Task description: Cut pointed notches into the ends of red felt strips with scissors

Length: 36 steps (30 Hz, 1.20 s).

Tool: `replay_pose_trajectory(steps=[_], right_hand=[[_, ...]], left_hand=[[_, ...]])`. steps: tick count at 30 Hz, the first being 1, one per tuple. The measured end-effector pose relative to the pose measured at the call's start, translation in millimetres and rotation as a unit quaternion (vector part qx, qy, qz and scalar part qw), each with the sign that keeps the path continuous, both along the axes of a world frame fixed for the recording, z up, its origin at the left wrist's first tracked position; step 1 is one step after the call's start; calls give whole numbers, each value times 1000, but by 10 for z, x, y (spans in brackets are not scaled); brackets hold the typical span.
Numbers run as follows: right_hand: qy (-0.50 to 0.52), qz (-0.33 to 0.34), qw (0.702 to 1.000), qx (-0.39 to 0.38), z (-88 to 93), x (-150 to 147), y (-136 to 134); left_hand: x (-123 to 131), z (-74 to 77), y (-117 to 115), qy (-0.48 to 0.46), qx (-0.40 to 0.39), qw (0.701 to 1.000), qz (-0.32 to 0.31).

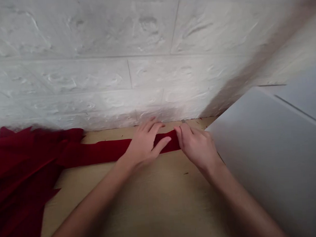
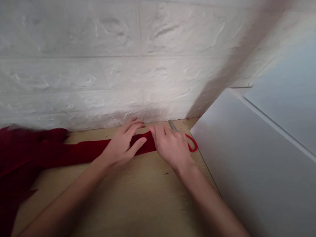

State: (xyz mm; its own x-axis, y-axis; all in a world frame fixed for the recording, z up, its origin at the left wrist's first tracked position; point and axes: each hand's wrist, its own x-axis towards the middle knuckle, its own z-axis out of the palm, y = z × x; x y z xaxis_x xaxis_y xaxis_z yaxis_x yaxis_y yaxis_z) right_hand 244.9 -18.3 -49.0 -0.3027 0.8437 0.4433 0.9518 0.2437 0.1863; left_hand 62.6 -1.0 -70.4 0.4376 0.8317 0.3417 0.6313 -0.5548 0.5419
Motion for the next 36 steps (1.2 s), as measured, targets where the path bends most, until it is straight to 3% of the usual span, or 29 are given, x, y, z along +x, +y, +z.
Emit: replay_pose_trajectory(steps=[2, 5, 8, 12, 19, 23, 27, 30, 33, 36], right_hand=[[20, 88, 994, 63, 204, -14, -55], [68, 153, 979, 116, 443, -33, -139], [121, 130, 979, 103, 523, -4, -169], [206, 73, 976, 24, 448, 57, -112], [283, 63, 957, -25, 288, 16, 39], [263, 74, 962, -25, 285, -51, 44], [204, 94, 974, -1, 361, -124, 7], [176, 128, 976, 17, 439, -166, -21], [164, 165, 972, 22, 506, -174, -29], [177, 161, 971, 30, 549, -136, -8]], left_hand=[[-60, 227, 18, -25, 69, 995, -62], [-82, 422, 24, -50, 69, 987, -136], [-72, 448, 27, -45, 98, 986, -124], [-50, 434, 17, 9, 109, 991, -77], [-74, 515, 23, 39, -21, 998, -41], [-166, 557, 58, 22, -107, 993, -44], [-225, 639, 60, 26, -101, 994, -18], [-233, 719, 51, -16, -113, 992, -54], [-248, 769, 51, -35, -182, 976, -116], [-271, 766, 61, -27, -232, 963, -137]])
